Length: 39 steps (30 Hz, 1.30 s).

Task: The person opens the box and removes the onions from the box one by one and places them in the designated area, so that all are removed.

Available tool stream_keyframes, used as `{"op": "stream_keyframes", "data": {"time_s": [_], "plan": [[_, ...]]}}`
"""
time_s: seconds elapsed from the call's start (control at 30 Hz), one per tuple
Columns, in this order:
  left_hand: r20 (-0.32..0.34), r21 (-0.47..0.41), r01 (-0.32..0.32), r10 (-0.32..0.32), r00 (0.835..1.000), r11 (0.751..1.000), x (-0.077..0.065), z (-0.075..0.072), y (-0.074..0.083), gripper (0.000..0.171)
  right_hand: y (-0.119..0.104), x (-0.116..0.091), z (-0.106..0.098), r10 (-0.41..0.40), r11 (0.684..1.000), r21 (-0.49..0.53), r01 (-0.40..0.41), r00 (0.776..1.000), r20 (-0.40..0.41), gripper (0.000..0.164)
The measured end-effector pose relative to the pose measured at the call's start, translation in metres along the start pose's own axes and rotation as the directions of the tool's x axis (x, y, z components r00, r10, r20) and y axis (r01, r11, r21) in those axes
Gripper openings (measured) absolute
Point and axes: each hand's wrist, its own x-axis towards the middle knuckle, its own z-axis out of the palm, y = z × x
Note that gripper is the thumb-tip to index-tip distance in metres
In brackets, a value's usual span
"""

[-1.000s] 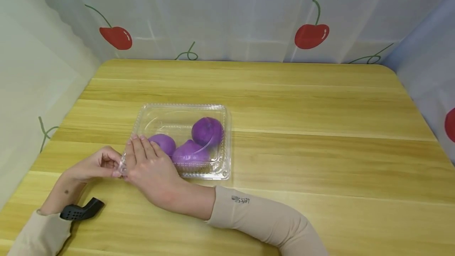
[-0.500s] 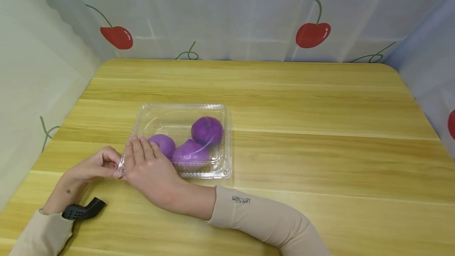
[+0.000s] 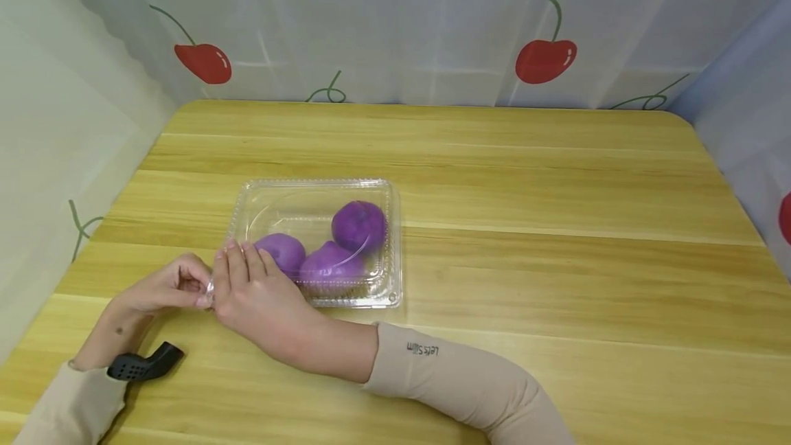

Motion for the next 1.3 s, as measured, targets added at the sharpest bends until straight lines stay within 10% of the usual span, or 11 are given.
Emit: {"op": "stream_keyframes", "data": {"time_s": [0.77, 1.3], "plan": [[-0.005, -0.018, -0.036, 0.036, 0.999, 0.999, 0.0007, 0.0031, 0.0013, 0.032, -0.0033, 0.0021, 0.0075, -0.001, 0.993, -0.116, -0.03, 0.965, -0.261, 0.033], [-0.002, -0.063, -0.012, 0.012, 1.0, 0.998, 0.002, 0.0022, 0.001, 0.031, -0.002, 0.0005, 0.0071, 0.026, 0.998, -0.05, -0.039, 0.97, -0.24, 0.035]]}}
